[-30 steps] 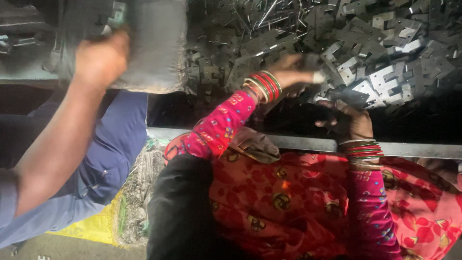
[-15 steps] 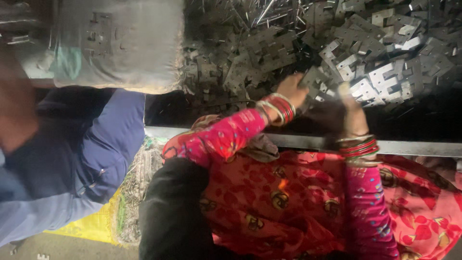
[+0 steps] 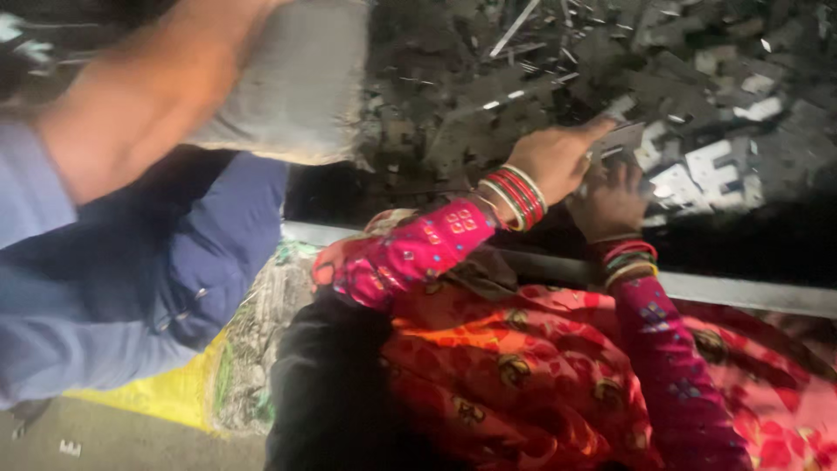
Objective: The person sorts and gathers small metal hinges and pins from a large bin by hand.
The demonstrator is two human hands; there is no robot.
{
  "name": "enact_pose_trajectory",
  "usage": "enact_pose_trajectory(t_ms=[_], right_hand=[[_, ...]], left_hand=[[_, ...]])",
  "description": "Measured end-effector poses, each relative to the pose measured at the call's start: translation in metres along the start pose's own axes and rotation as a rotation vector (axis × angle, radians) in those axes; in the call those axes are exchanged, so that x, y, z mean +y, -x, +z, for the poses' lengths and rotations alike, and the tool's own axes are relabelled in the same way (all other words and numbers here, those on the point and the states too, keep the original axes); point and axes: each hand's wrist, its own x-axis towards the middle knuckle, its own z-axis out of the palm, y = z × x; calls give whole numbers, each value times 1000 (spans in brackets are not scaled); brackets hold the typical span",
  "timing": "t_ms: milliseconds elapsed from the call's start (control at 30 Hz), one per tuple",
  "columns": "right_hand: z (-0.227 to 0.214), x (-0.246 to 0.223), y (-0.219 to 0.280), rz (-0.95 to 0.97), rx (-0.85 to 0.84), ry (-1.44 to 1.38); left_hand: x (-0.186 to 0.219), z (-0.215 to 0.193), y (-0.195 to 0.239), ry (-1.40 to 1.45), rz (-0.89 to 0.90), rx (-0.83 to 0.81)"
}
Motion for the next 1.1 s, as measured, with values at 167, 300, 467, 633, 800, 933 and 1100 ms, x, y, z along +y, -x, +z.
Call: enact_pose_trajectory(t_ms=[167, 300, 467, 633, 800, 933, 1100], right_hand=[[-8, 8, -2, 14, -87, 20], [-5, 6, -3, 58, -104, -53], [0, 9, -2, -11, -81, 47], [0, 17, 0, -22, -16, -106], [-12, 11, -3, 196, -200, -278], [-21, 3, -11, 18, -82, -76], [-28, 26, 1, -160, 28, -37]], left_hand=[[-23, -67, -14, -672, -103, 316], [-112, -144, -14, -973, -461, 461], [-224, -229, 38, -1144, -902, 596], [-224, -241, 53, -1176, -998, 752], [-115, -173, -7, -1020, -476, 701], [-41, -71, -15, -583, -359, 91], [-52, 28, 7, -591, -370, -288]])
